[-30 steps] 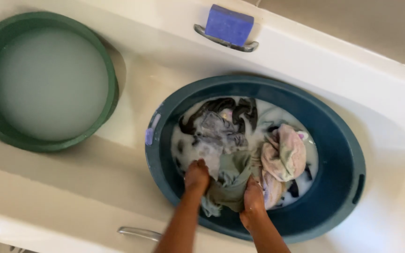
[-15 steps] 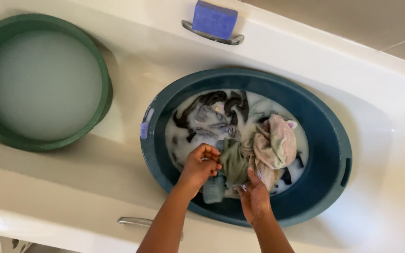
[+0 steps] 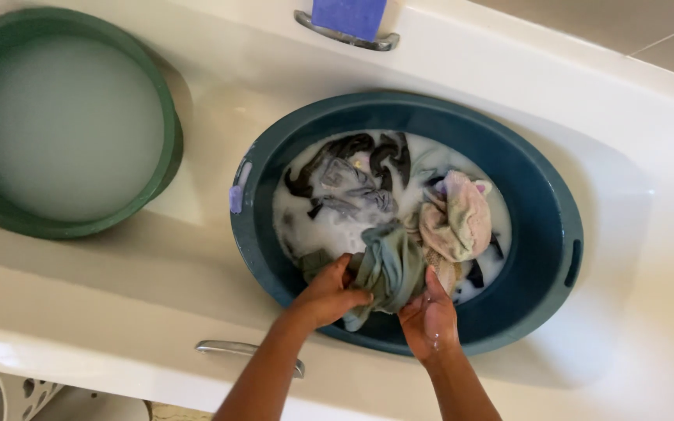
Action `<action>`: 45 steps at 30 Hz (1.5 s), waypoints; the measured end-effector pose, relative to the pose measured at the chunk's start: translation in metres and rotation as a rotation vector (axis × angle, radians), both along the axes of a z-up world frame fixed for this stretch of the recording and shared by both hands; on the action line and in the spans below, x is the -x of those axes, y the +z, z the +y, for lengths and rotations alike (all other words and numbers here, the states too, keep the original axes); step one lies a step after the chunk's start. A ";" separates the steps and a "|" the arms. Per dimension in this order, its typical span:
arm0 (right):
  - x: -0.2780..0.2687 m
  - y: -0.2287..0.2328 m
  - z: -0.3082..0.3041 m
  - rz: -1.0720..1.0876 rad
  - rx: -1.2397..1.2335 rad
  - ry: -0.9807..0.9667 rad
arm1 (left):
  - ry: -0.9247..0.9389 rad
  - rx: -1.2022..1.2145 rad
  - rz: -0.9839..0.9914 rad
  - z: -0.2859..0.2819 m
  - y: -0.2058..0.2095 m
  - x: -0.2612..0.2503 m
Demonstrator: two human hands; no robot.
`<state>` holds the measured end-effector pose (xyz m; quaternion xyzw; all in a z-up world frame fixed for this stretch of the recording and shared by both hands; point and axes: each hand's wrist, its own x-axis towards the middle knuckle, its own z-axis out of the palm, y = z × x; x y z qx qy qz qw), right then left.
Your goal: Hand washing clothes in a plastic tub inside a bathtub.
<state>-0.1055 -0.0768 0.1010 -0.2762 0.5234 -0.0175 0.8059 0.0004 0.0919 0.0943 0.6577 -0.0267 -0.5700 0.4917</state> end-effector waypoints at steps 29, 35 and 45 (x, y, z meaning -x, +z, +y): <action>-0.001 -0.017 0.009 -0.069 0.285 0.389 | -0.324 -0.471 -0.240 0.025 -0.002 0.008; 0.010 0.011 0.030 -0.299 0.347 0.756 | 0.609 -0.217 -0.051 0.007 -0.079 0.007; 0.024 0.008 -0.012 -0.059 -0.013 0.906 | 1.022 0.180 0.525 -0.020 -0.016 0.005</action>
